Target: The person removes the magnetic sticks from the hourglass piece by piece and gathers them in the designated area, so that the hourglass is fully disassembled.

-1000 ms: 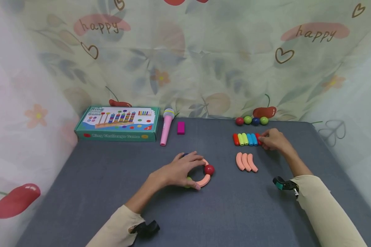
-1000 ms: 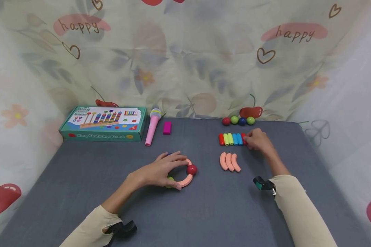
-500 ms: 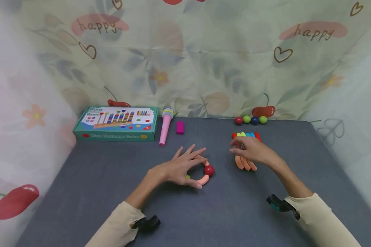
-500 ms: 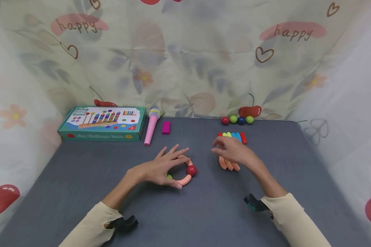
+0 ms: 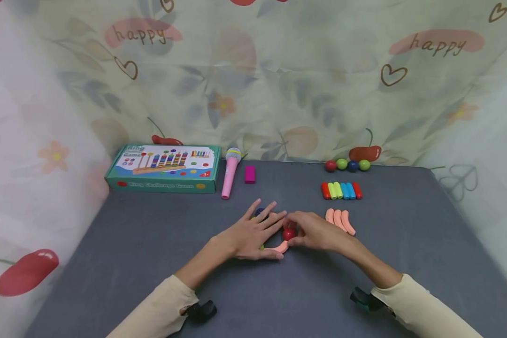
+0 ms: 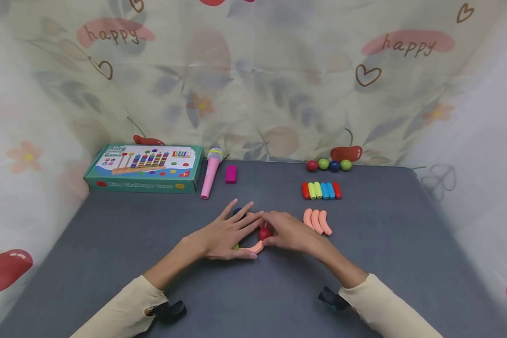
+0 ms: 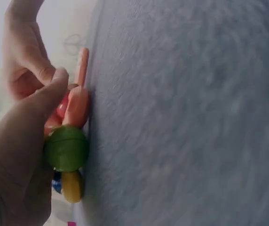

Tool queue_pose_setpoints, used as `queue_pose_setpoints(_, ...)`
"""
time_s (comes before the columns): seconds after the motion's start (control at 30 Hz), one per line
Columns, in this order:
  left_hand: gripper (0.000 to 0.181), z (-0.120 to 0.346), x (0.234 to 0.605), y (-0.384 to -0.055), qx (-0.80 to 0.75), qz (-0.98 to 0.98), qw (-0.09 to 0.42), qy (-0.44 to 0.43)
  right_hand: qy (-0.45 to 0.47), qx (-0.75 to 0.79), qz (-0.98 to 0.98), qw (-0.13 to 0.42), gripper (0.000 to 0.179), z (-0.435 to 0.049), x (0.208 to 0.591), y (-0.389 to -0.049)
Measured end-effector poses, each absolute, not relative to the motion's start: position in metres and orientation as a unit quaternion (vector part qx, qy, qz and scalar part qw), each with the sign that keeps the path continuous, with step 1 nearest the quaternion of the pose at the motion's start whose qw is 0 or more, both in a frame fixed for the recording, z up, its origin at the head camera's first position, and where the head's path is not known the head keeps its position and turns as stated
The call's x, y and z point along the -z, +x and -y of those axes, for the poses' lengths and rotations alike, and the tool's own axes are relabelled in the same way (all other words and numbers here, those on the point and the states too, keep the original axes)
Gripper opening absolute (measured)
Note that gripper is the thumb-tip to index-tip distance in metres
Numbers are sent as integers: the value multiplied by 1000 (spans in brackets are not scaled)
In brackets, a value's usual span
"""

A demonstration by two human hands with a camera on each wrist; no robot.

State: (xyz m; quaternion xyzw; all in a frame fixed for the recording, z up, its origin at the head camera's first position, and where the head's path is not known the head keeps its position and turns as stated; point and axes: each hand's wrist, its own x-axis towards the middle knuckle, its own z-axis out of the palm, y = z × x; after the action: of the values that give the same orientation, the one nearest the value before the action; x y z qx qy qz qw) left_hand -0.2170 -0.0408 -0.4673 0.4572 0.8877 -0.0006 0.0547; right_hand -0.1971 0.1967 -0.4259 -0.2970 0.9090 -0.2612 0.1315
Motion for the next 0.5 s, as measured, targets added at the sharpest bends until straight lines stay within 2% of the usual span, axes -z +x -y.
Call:
queue_pose_setpoints(0.3,94,37,466,-216,-14,-892,110,439,-290,255,-913,129,29,-193,430,-195)
queue_pose_setpoints(0.5,93,35,464,-217,-4,-890,121,439,-295,256,-911,128,23,-194,431,-196)
